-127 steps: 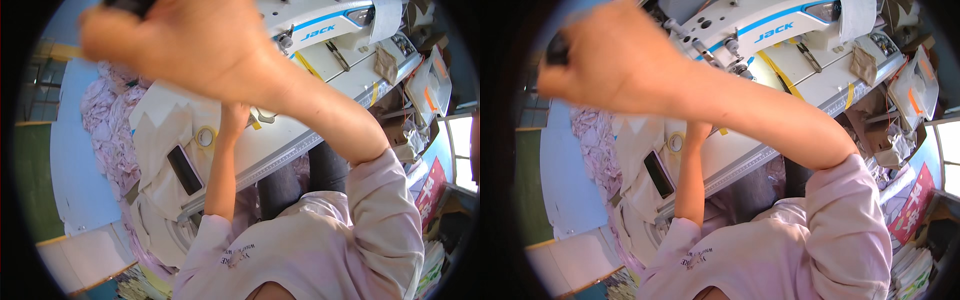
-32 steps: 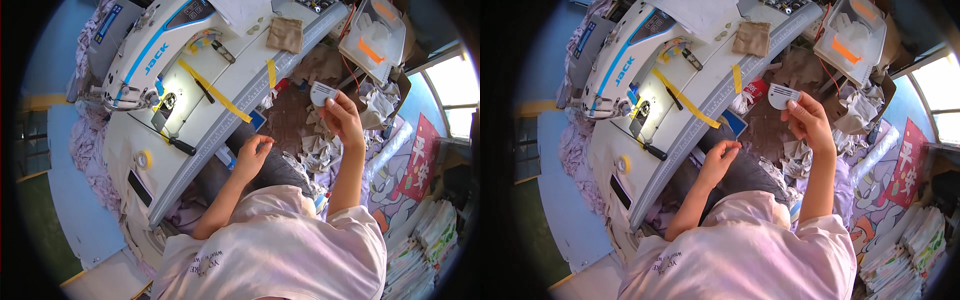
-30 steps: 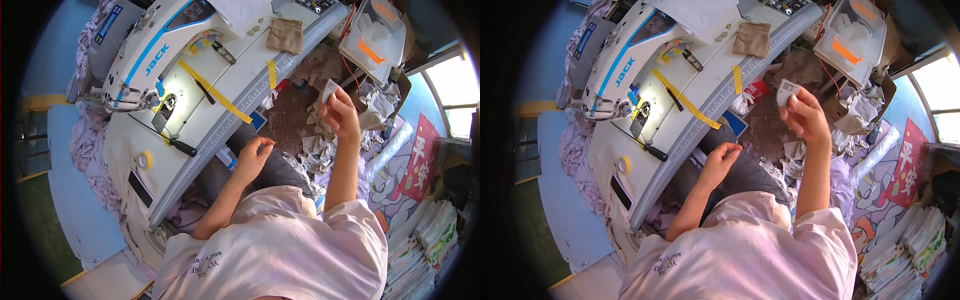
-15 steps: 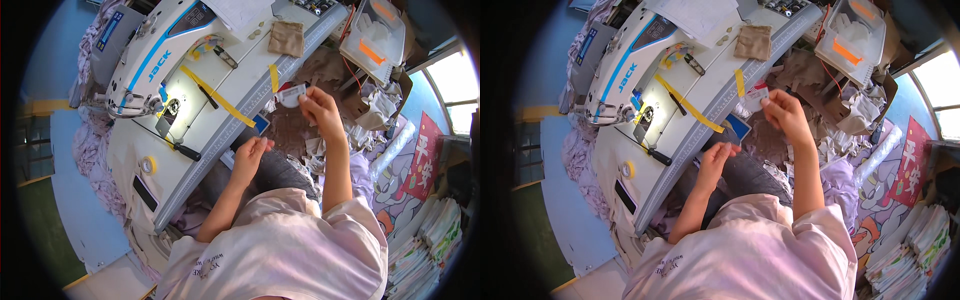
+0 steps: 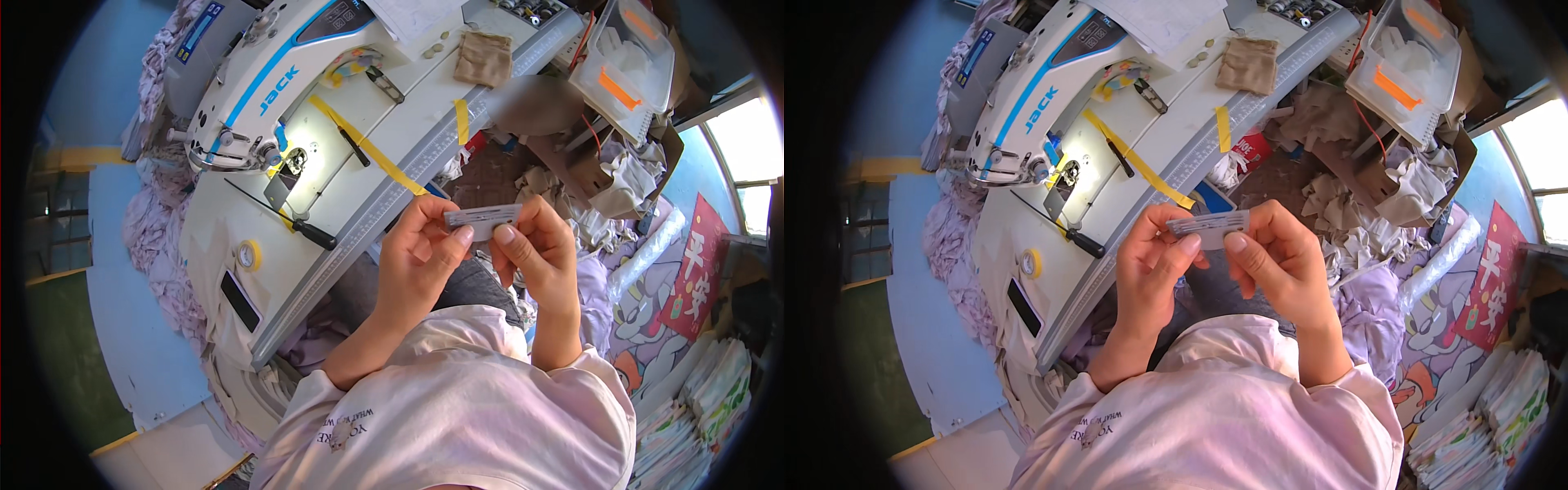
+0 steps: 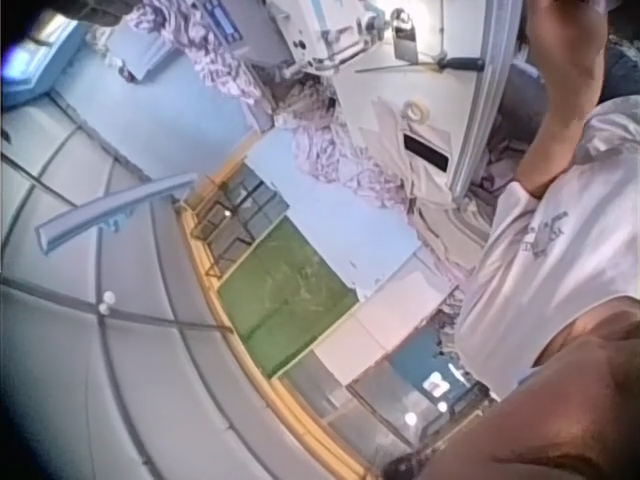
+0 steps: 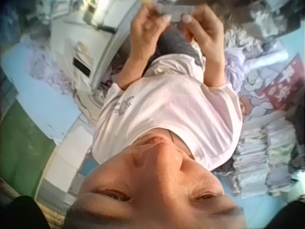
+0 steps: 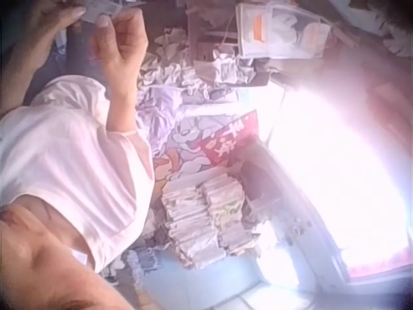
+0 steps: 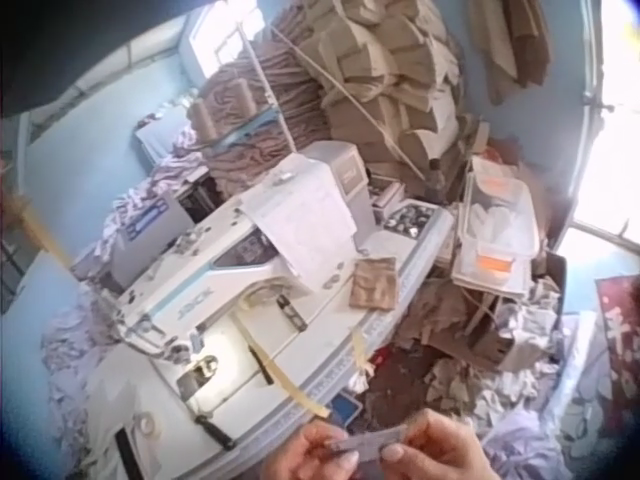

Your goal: Repairing an industrial sewing machine by unscrewing and removing the needle plate to inspect internal components.

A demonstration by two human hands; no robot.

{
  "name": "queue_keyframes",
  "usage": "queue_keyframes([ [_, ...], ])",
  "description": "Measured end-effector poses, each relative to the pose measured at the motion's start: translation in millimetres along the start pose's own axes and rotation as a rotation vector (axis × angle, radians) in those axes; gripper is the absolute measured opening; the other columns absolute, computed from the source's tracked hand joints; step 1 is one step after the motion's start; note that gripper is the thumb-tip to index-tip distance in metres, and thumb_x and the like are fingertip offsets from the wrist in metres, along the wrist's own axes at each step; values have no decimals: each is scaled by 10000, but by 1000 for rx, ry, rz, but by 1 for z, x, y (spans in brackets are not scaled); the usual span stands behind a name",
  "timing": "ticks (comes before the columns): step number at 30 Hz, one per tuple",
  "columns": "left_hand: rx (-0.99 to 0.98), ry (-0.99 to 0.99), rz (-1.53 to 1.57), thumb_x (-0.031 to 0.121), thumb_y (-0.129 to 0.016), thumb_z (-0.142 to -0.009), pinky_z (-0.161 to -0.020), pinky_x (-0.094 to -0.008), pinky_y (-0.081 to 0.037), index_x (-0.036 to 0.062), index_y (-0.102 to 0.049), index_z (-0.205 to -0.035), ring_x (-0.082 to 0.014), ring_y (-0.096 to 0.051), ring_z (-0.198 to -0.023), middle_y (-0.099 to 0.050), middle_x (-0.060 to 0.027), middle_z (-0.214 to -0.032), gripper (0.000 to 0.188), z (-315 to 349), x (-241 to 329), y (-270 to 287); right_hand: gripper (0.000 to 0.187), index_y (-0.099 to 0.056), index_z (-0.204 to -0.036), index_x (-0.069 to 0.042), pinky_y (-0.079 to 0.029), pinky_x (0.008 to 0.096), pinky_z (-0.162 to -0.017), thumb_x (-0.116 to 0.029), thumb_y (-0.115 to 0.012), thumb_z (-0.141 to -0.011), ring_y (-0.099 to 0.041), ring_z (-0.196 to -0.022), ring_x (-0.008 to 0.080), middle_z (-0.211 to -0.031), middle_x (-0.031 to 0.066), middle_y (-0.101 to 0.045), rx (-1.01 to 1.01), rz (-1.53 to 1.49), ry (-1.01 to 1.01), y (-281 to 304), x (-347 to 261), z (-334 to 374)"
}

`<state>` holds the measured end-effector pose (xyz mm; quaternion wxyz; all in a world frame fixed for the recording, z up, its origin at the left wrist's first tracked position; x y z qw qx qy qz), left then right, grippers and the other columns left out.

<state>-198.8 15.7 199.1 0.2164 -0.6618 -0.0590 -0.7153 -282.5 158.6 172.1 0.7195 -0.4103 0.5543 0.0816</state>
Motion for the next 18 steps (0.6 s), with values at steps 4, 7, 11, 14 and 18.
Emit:
queue_keyframes([
  [4,44,21,76,88,-652,-965,-734,-228,-550,26,-525,-1115,-57,-595,-810,-618,-25,-950,206,5,4,-4,136,-524,-959,-30,-420,191,-491,-102,-625,-1014,-553,-573,43,-732,32,-634,-3,28,42,-9,0,5],
  [7,25,-11,78,93,-647,-960,-718,-238,-563,28,-513,-1128,-59,-590,-817,-584,-31,-971,225,5,6,-3,116,-536,-980,-21,-427,193,-495,-95,-618,-1016,-557,-580,42,-744,32,-642,-23,52,67,-13,2,7],
  [11,-11,24,175,82,-643,-949,-700,-267,-563,31,-484,-1115,-94,-596,-830,-535,-42,-994,235,5,3,-5,92,-563,-1017,-3,-455,204,-511,-81,-612,-1015,-582,-599,54,-765,38,-657,-5,156,138,-20,1,9],
  [14,-4,82,284,71,-639,-948,-675,-284,-553,35,-465,-1112,-120,-605,-815,-520,-43,-982,241,3,3,-13,75,-572,-1021,4,-472,211,-518,-61,-607,-1012,-596,-607,66,-784,49,-670,16,330,253,-21,5,10],
  [18,-41,140,226,86,-642,-959,-654,-281,-535,35,-454,-1145,-131,-613,-810,-534,-47,-1005,269,2,-3,-15,72,-558,-1020,10,-473,218,-513,-46,-601,-1010,-597,-606,73,-789,61,-673,47,350,312,-21,8,10],
])
Point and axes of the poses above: each hand's wrist, its own z-axis away from the middle knuckle, its own y-axis out of the back of the hand, x = y × z, the point moved 3 cm from there along -z, towards the middle knuckle
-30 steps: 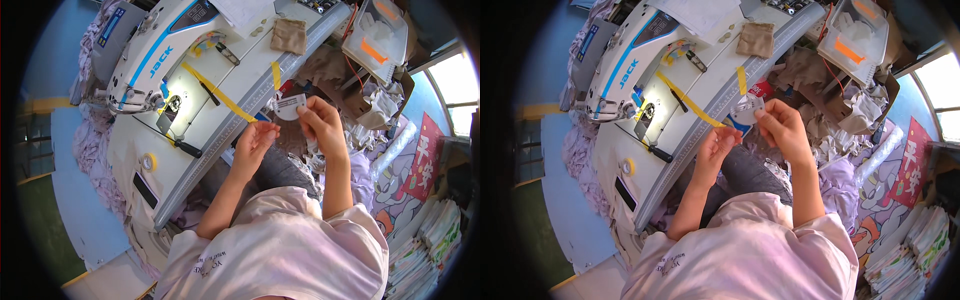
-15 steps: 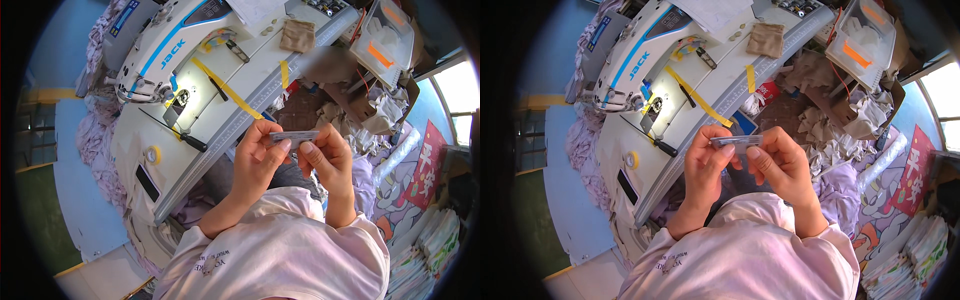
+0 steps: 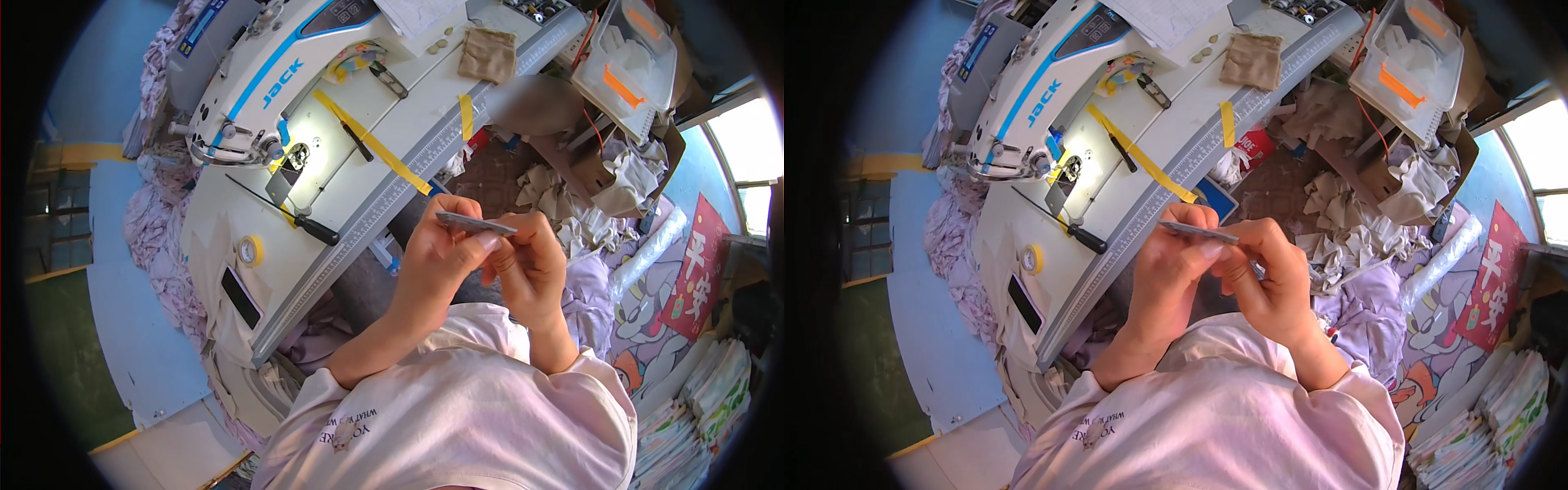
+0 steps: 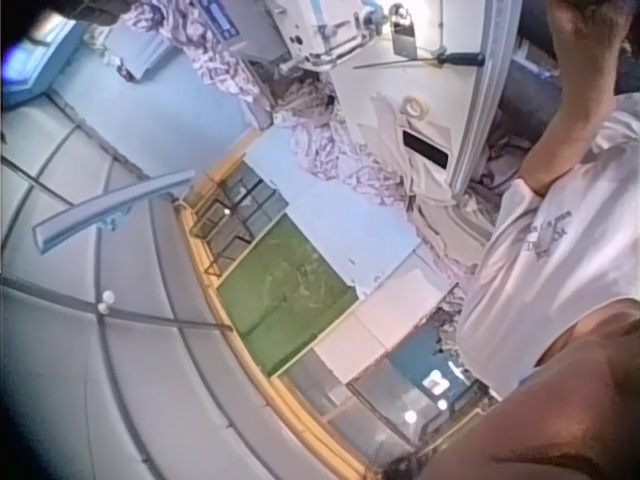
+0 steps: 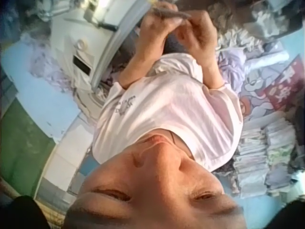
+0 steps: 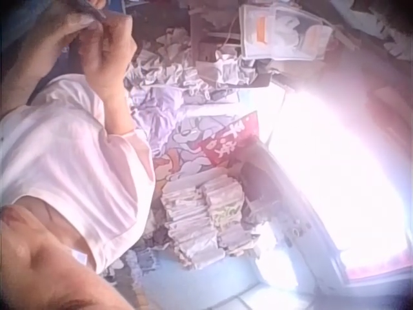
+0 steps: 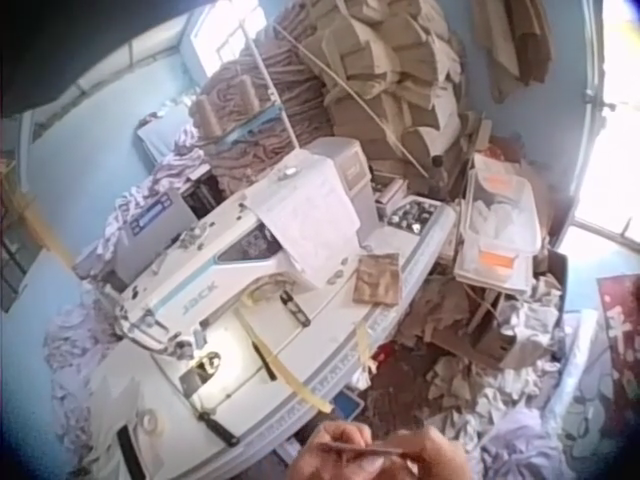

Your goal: Repairing an industrial sewing machine by unscrewing and removing the needle plate to inspect internal components.

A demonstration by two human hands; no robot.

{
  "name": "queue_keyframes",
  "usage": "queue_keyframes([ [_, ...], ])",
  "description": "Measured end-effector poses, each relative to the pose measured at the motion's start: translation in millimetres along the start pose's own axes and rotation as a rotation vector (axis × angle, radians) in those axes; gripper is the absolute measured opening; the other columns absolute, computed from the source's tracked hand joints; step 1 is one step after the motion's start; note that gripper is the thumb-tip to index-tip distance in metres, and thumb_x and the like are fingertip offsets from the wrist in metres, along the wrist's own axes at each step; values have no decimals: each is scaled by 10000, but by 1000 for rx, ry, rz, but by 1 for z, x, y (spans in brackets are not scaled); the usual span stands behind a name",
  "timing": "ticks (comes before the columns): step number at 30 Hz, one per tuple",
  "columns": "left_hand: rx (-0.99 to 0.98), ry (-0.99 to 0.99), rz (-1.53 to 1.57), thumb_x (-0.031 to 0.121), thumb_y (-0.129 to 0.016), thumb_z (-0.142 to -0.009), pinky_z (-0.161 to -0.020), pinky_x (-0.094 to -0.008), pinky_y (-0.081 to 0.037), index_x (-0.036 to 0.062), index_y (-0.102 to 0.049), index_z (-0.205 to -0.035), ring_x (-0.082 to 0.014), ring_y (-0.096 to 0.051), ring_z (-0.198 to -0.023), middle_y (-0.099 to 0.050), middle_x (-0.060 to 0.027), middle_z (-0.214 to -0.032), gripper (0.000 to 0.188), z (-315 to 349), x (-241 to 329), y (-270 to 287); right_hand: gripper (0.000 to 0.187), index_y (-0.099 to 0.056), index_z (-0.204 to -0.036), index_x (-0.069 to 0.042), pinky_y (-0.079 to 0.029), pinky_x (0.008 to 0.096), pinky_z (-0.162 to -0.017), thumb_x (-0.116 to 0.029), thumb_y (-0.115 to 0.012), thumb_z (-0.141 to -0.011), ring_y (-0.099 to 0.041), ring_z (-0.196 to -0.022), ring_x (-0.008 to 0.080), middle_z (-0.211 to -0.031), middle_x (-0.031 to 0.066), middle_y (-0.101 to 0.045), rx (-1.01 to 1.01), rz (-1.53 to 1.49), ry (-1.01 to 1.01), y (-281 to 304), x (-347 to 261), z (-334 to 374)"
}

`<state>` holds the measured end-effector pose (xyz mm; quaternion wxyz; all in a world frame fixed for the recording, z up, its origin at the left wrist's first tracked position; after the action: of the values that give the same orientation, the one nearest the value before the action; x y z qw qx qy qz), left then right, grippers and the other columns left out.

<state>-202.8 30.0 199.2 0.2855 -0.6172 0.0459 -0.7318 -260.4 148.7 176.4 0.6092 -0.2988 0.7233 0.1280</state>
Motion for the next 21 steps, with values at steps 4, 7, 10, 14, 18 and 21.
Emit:
queue_keyframes([
  [4,-12,37,64,99,-644,-970,-693,-266,-519,32,-472,-1146,-123,-606,-862,-564,-52,-1031,255,6,2,0,102,-511,-974,9,-462,227,-495,-35,-597,-1006,-591,-591,76,-772,69,-667,61,-190,-151,2,-5,2],
  [7,66,-39,-74,93,-643,-973,-752,-258,-511,35,-505,-1167,-115,-597,-914,-596,-53,-1050,245,8,7,7,135,-492,-943,1,-451,232,-478,-42,-608,-998,-577,-563,70,-742,68,-666,62,-231,-204,6,-9,7],
  [10,-98,-154,-90,39,-653,-938,-813,-261,-512,13,-551,-1171,-148,-616,-925,-617,-88,-1032,256,31,25,5,131,-517,-957,-1,-456,246,-473,-45,-640,-962,-605,-546,105,-737,98,-684,36,-155,-132,10,-40,28],
  [14,-398,-429,-177,-68,-699,-842,-756,-286,-538,-25,-587,-1106,-213,-669,-866,-652,-155,-1006,290,67,53,-5,220,-512,-967,60,-527,342,-453,13,-690,-847,-668,-547,247,-721,177,-674,-346,-374,450,16,-82,17],
  [18,-313,-64,-194,-23,-680,-902,-758,-285,-560,-23,-563,-1085,-182,-691,-878,-667,-133,-983,217,31,45,-20,196,-503,-937,13,-473,282,-433,-74,-679,-935,-615,-504,142,-647,115,-648,106,-97,123,29,-57,44],
  [21,-83,163,-130,39,-606,-989,-771,-260,-559,-18,-518,-1109,-123,-673,-870,-652,-91,-985,159,21,19,-16,184,-459,-898,-16,-398,216,-422,-77,-591,-1010,-529,-493,48,-656,61,-630,200,-260,-368,30,-40,36],
])
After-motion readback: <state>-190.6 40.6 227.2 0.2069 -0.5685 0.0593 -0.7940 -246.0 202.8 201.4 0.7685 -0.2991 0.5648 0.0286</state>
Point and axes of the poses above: each hand's wrist, its own z-axis away from the middle knuckle, its own y-axis out of the back of the hand, x = y × z, the point moved 3 cm from there along -z, towards the middle knuckle
